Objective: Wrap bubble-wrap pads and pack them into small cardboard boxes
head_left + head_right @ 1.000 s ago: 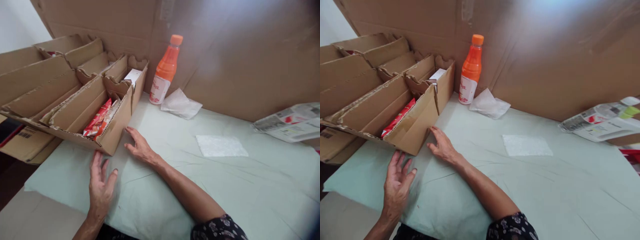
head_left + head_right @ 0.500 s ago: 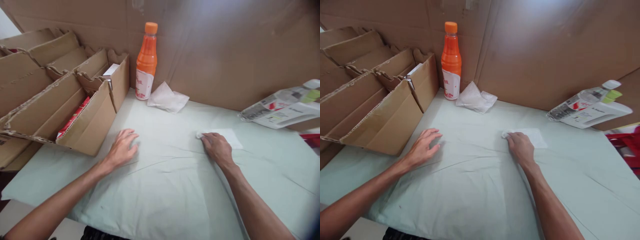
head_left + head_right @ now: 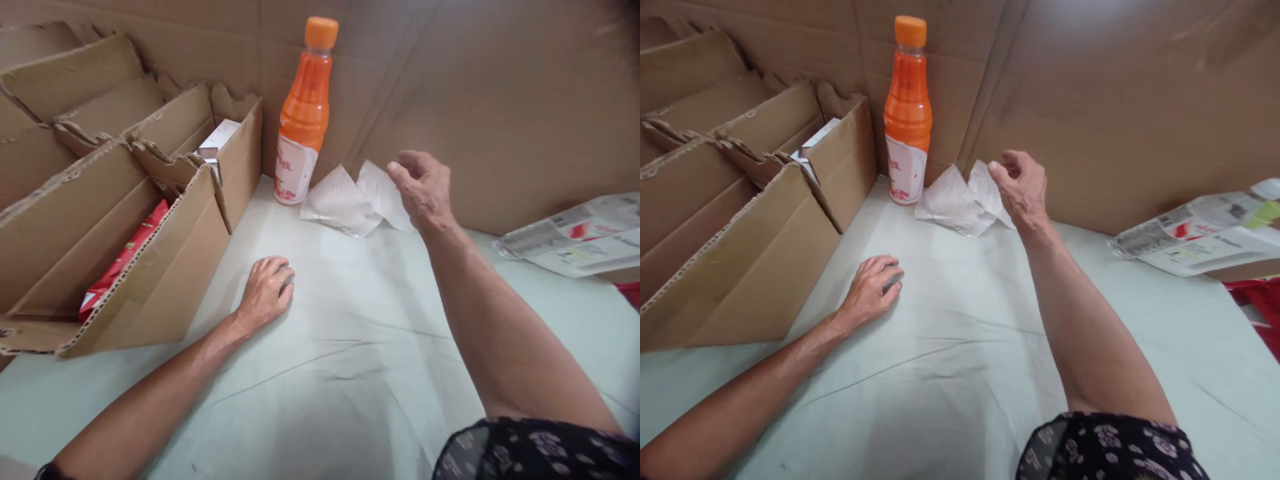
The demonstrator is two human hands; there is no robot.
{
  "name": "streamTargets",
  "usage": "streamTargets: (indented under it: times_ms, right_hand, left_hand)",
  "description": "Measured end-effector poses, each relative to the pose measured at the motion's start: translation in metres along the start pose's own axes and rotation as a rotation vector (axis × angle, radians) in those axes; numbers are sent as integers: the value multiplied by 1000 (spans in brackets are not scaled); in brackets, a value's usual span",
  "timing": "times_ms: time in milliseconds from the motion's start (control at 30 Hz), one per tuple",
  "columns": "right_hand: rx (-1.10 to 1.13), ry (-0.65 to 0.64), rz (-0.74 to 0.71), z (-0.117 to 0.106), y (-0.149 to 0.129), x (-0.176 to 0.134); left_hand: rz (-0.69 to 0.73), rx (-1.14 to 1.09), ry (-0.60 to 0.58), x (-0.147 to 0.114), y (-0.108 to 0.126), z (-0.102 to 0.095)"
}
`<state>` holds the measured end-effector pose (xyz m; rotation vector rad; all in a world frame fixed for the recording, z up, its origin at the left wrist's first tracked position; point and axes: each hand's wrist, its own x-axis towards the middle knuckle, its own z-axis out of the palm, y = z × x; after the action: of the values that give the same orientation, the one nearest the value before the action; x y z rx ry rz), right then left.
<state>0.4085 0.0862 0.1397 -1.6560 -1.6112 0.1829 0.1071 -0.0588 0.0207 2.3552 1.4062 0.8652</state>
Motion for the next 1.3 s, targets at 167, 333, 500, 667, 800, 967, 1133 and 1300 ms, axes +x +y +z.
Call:
streamTargets:
  times_ms: [167, 333, 500, 667, 800, 967, 1133, 1300]
  right_hand:
    - [-97, -109, 32, 37, -12, -12]
    - [77, -82, -34, 56, -23, -15]
    - [461, -61, -153, 11, -54, -10]
    - [646, -69, -225, -44, -70, 4]
    - [457, -234, -83, -51, -43, 17]
    - [5, -514, 147, -37, 3, 20]
    - [118, -533, 25, -32, -23, 10]
    - [460, -374, -130, -37, -73, 19]
  left_hand:
    - [1, -13, 22, 2, 0, 2]
    - [6, -14, 38, 2, 1, 1]
    - [12, -19, 51, 2, 0, 2]
    - [15, -22, 61, 2, 0, 2]
    - [21, -20, 61, 2, 0, 2]
    - [23, -18, 66, 2, 1, 1]
    - [20, -20, 56, 2, 1, 1]
    - [13, -31, 62, 1, 2, 0]
